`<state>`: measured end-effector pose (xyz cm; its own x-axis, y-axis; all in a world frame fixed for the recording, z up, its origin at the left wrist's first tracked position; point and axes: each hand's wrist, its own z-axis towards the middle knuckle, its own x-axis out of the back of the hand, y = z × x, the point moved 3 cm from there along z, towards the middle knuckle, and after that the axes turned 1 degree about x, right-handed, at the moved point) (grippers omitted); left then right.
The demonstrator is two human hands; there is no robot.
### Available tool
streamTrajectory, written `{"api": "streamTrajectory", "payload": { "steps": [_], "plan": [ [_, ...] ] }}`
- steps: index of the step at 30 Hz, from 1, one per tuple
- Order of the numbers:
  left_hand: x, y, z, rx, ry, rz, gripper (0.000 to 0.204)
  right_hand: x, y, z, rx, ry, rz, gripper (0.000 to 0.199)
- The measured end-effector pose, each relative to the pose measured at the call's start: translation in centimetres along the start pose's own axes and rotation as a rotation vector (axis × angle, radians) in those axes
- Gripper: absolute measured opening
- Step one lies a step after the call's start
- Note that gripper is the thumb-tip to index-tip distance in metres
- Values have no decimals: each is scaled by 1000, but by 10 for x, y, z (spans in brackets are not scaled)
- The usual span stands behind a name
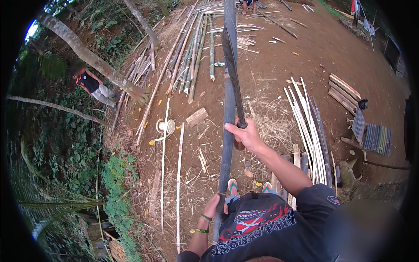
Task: The person uses a machete to shave and smooth a long bamboo pole held in their left hand. They repeatedly strike the bamboo to remove the outer layer and create a flat surface. Other people are visible in the background working with similar materials.
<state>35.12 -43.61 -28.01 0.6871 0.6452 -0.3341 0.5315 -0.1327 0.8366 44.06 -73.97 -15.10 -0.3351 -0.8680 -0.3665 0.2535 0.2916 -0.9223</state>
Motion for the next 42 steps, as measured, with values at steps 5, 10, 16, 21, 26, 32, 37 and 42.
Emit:
{"api": "streamTrajectory", "payload": {
  "steps": [5,10,16,21,26,32,37,42],
  "plan": [
    [1,8,10,-85,192,80,31,9,-19,12,112,40,-306,36],
    [-14,70,7,-139,315,86,27,14,-12,-32,106,-116,-798,36],
    [-34,117,24,-121,360,254,35,-6,32,-94,458,-361,-968,13],
    [-43,124,12,-117,252,171,39,36,11,-32,303,-185,-1034,14],
    [-46,130,25,-18,256,76,42,17,25,-56,314,-273,-1048,16],
    [-40,130,29,-40,209,36,44,19,29,-51,246,-232,-1019,17],
    [-47,137,27,7,252,59,43,20,22,-50,155,-236,-980,19],
    [-38,135,21,-41,265,145,41,24,25,-57,357,-425,-1117,19]
  ]
}}
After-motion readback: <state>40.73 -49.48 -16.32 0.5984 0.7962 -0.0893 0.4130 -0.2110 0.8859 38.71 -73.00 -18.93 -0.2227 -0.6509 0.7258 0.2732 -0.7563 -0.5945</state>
